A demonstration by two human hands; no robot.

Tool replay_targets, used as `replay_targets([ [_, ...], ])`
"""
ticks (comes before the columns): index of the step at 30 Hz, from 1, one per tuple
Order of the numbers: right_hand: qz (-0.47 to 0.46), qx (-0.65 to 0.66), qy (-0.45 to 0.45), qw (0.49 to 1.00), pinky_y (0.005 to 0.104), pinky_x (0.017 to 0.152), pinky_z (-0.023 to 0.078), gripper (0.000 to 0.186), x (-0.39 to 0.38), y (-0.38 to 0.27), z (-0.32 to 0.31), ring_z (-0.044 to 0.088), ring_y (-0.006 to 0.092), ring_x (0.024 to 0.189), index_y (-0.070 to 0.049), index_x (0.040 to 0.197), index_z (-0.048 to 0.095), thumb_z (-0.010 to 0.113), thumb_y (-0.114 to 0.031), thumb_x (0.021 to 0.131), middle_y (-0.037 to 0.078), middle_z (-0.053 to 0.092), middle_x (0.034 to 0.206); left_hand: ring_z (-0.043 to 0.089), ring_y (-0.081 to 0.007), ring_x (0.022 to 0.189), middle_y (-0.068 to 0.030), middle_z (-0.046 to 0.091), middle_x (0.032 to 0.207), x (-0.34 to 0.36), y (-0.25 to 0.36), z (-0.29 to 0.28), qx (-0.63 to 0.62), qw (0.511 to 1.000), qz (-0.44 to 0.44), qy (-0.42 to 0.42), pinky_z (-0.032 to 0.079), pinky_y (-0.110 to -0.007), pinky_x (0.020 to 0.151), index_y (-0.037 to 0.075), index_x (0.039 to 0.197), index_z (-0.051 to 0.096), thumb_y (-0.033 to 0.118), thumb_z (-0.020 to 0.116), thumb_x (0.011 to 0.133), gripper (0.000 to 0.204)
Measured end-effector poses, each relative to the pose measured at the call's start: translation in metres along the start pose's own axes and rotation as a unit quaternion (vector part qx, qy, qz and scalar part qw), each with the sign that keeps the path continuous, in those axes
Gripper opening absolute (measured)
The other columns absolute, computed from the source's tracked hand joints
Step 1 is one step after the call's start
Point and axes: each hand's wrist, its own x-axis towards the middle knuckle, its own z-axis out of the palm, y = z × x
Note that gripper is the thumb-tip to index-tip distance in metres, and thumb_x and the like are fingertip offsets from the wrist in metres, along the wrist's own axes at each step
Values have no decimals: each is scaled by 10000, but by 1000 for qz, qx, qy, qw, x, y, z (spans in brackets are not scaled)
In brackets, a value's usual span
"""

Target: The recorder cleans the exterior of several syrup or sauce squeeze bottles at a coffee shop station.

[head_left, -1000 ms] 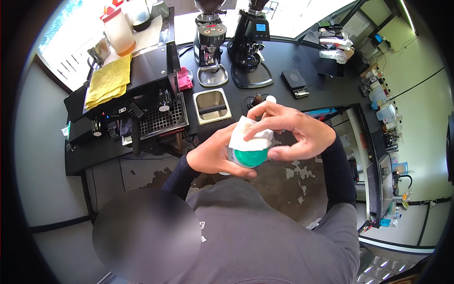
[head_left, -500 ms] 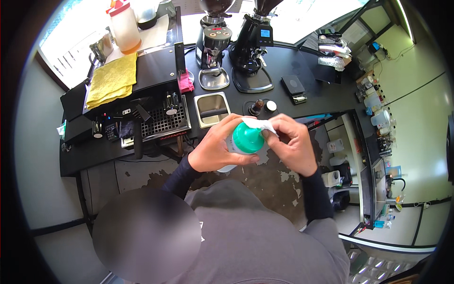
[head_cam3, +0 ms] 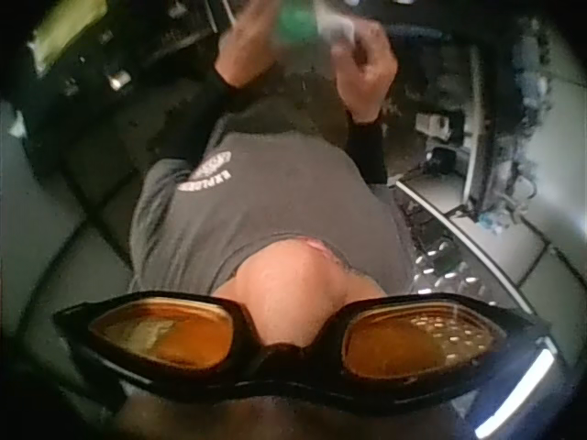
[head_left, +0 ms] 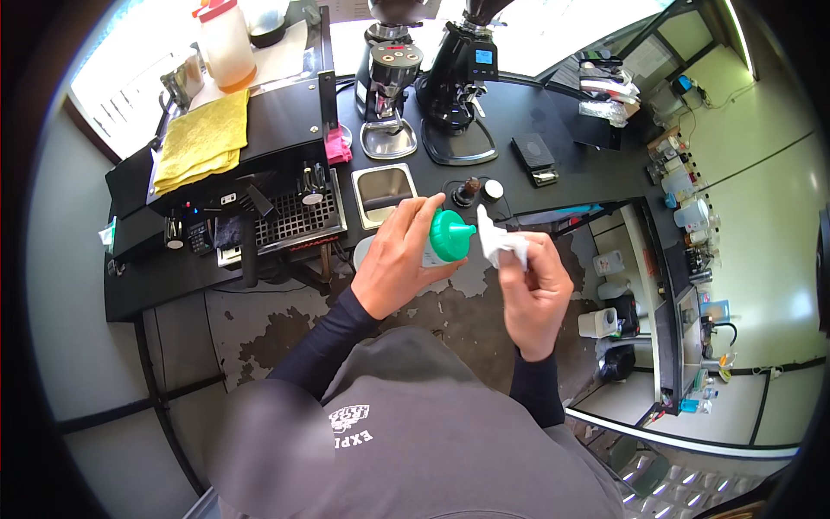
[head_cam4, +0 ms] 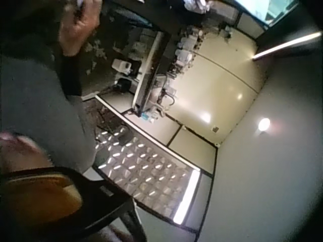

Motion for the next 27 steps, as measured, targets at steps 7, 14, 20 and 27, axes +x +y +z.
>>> replay_targets([
  [7,-146,-328,-71,931,398,718,582,393,-1,-6,31,694,280,889,-40,1209,724,759,4,820,88,627,1028,611,-397,1183,-203,575,1295,-7,1,-2,5,1000,12,-3,511,-454,1007,-19,1473,502,112,912,669,912],
  [14,-167,-289,-96,938,403,726,579,446,-22,2,16,692,303,861,-76,1212,745,717,84,797,96,640,1033,626,-402,1177,-204,577,1303,-13,5,-13,-17,1000,-14,3,532,-444,990,-13,1466,519,100,914,674,891],
  [20,-50,-232,-42,970,306,697,522,270,-24,28,-10,635,191,823,-40,1172,742,674,45,925,86,622,1021,663,-328,1124,-175,595,1291,-1,7,-35,-25,997,3,79,554,-418,946,24,1462,563,163,973,682,892],
  [27,-56,-55,-10,997,242,684,460,284,-16,7,-2,576,122,839,-66,1259,746,671,-3,992,58,626,1065,650,-334,1128,-179,588,1289,5,14,-24,-28,994,95,42,567,-416,940,-8,1495,527,122,982,621,994],
])
